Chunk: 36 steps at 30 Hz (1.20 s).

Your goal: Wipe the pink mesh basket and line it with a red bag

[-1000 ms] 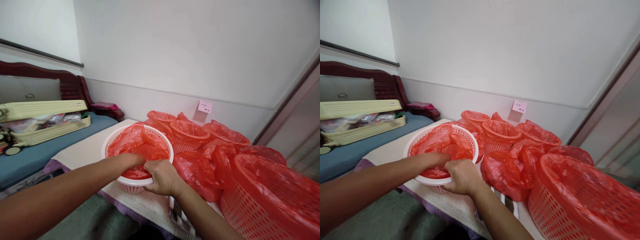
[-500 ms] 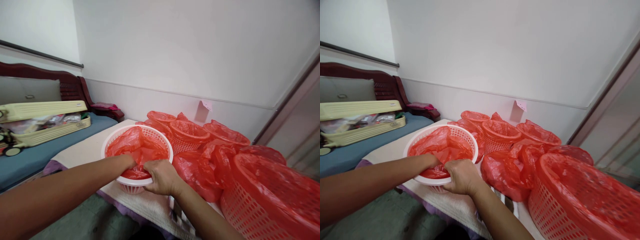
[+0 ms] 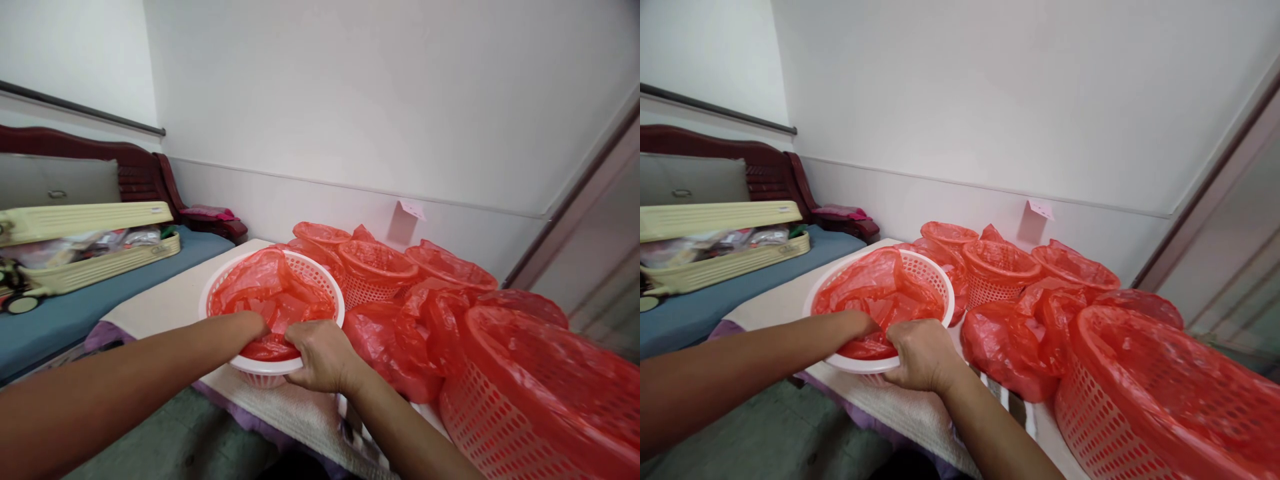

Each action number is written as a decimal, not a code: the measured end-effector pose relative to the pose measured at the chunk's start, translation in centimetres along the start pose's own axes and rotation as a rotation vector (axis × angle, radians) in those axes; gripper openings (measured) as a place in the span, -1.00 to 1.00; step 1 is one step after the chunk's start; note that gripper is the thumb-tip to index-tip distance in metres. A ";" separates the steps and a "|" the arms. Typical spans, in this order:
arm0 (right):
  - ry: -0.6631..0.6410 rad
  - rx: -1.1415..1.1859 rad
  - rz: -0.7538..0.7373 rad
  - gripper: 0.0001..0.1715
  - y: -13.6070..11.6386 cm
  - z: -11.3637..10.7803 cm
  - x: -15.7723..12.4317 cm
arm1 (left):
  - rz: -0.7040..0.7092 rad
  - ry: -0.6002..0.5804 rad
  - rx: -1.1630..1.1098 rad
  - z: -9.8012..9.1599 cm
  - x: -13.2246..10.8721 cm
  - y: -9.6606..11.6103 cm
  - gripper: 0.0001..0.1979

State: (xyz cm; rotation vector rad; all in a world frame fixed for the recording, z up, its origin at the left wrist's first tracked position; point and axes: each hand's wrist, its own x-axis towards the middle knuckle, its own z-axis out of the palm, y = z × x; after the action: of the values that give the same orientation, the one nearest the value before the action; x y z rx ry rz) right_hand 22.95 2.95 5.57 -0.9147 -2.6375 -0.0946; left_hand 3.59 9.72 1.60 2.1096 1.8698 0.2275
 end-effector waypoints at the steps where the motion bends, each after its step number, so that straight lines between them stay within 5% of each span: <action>1: -0.009 -0.005 0.003 -0.66 0.0 0.0 -0.1 | -0.036 -0.093 0.006 -0.1 -0.1 0.2 -0.74; 3: -0.025 -0.017 0.009 -0.70 0.1 0.1 -0.2 | -0.085 -0.243 0.012 -0.5 -0.2 0.7 -0.74; 6: -0.052 -0.028 0.029 -0.72 0.6 0.0 -0.3 | -0.016 -0.286 0.002 -1.9 -0.2 1.9 -0.74; 10: -0.112 -0.055 0.051 -0.67 1.3 -0.2 0.1 | 0.325 -0.163 -0.040 -4.7 -0.8 2.9 -0.95; 15: -0.122 -0.087 0.094 -0.69 1.5 -0.5 0.6 | 0.480 0.091 -0.094 -6.6 -3.9 1.7 -0.76; 19: -0.114 -0.085 0.045 -0.69 0.8 -0.4 0.6 | 0.585 0.128 -0.037 -5.8 -7.3 -0.2 -0.66; 25: -0.135 -0.078 0.055 -0.69 0.3 -0.5 -0.1 | 0.839 0.361 0.296 -3.5 -10.0 -1.0 -0.66; 36: -0.121 -0.107 -0.047 -0.71 -0.1 -0.9 -1.9 | 0.785 0.410 0.454 -1.3 -11.5 -1.2 -0.70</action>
State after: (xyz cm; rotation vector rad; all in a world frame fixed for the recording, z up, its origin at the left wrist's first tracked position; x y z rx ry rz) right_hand 24.51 1.62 5.77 -0.9202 -2.7898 -0.1996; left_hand 0.49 -1.38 3.42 3.2505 1.2290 0.4686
